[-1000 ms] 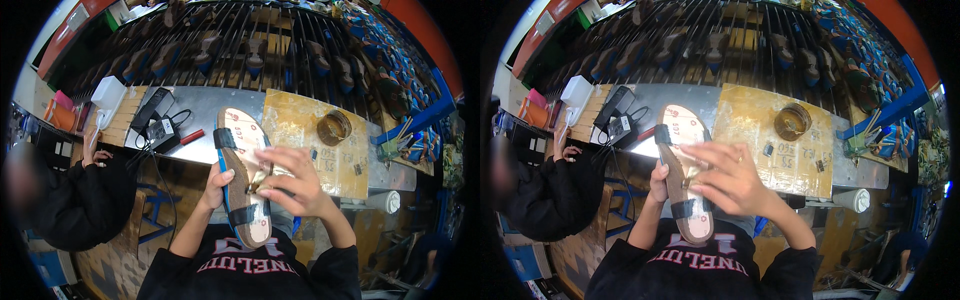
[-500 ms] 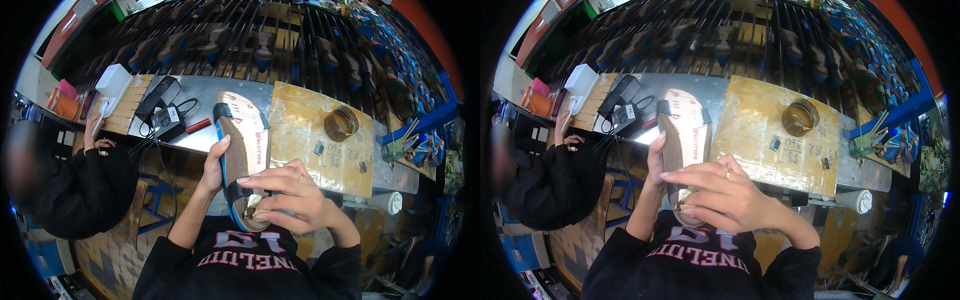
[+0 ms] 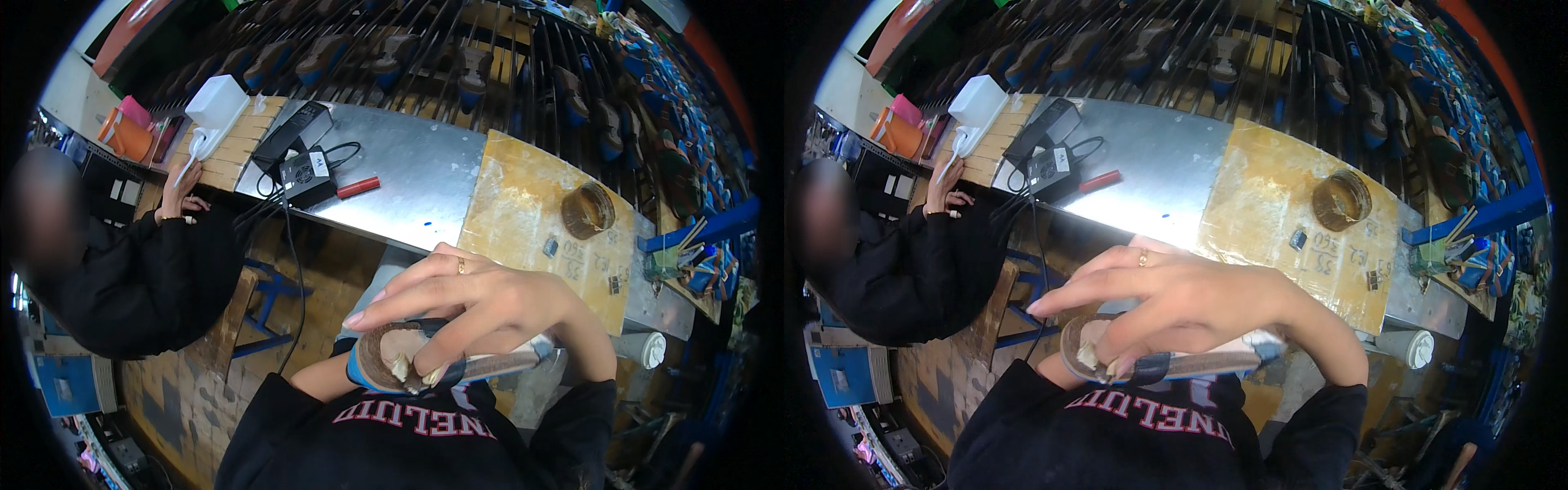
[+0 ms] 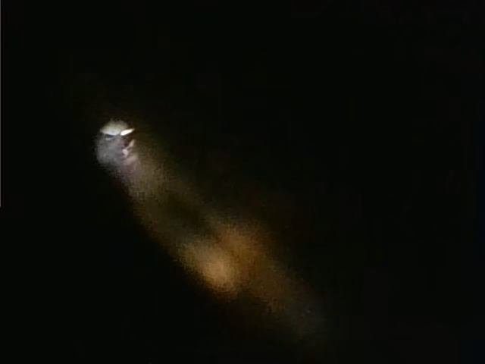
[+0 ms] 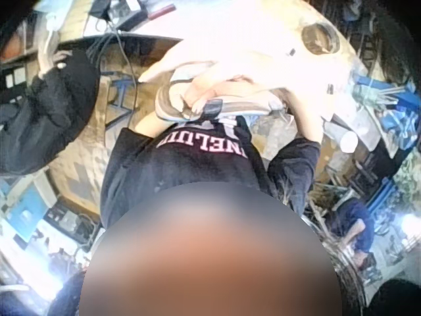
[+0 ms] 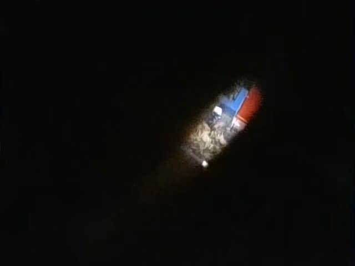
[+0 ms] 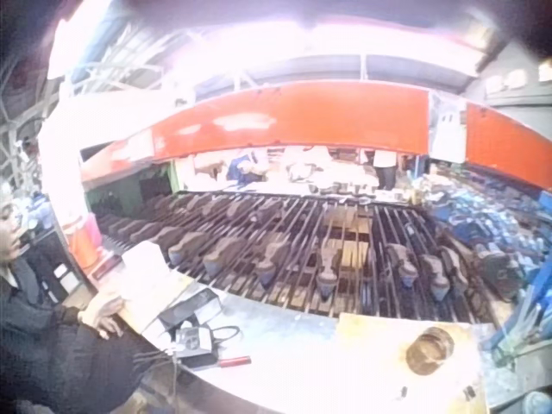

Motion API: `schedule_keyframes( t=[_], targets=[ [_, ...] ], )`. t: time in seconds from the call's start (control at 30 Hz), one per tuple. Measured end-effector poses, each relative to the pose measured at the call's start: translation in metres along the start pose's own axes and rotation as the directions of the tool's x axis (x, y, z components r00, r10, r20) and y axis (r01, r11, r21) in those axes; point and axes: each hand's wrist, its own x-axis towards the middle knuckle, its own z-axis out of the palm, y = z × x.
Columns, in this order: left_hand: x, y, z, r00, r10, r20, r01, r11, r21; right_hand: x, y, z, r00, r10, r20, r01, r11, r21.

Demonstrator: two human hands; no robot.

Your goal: The person applies lipstick to their lips using a small mirror while seated at a workstation in a shoe factory. They open the lipstick, apply it, and close it again.

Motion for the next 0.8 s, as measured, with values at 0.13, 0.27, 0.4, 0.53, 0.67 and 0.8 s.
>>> schedule_keyframes(
  t=[0.13,0.27,0.4,0.53,0.67,0.8],
  targets=[
    [-0.006,0.001,-0.001,1.000,0.025,0.007,-0.026,0.986,0.166,-0.004,-0.004,-0.010,0.991,0.085,0.107,-0.073,0.991,-0.111],
    [-0.002,0.004,-0.016,0.977,0.182,-0.108,-0.118,0.891,0.438,-0.020,-0.034,-0.017,0.964,0.156,-0.215,-0.209,0.945,-0.252],
    [-0.010,-0.002,-0.031,0.811,0.577,-0.093,-0.093,0.285,0.954,-0.037,-0.054,-0.002,0.643,0.023,-0.765,-0.420,0.846,-0.328],
    [-0.009,-0.040,-0.031,0.497,0.851,0.172,0.286,-0.347,0.893,-0.037,-0.047,0.020,0.594,0.003,-0.805,-0.505,0.779,-0.370],
    [0.025,-0.095,-0.056,0.062,0.964,0.259,0.391,-0.262,0.882,-0.025,-0.034,0.030,0.681,0.099,-0.726,-0.502,0.784,-0.364],
    [0.020,-0.123,-0.089,0.165,0.908,0.386,0.337,-0.420,0.843,-0.016,-0.021,0.035,0.703,0.074,-0.708,-0.469,0.796,-0.382]
  ],
)
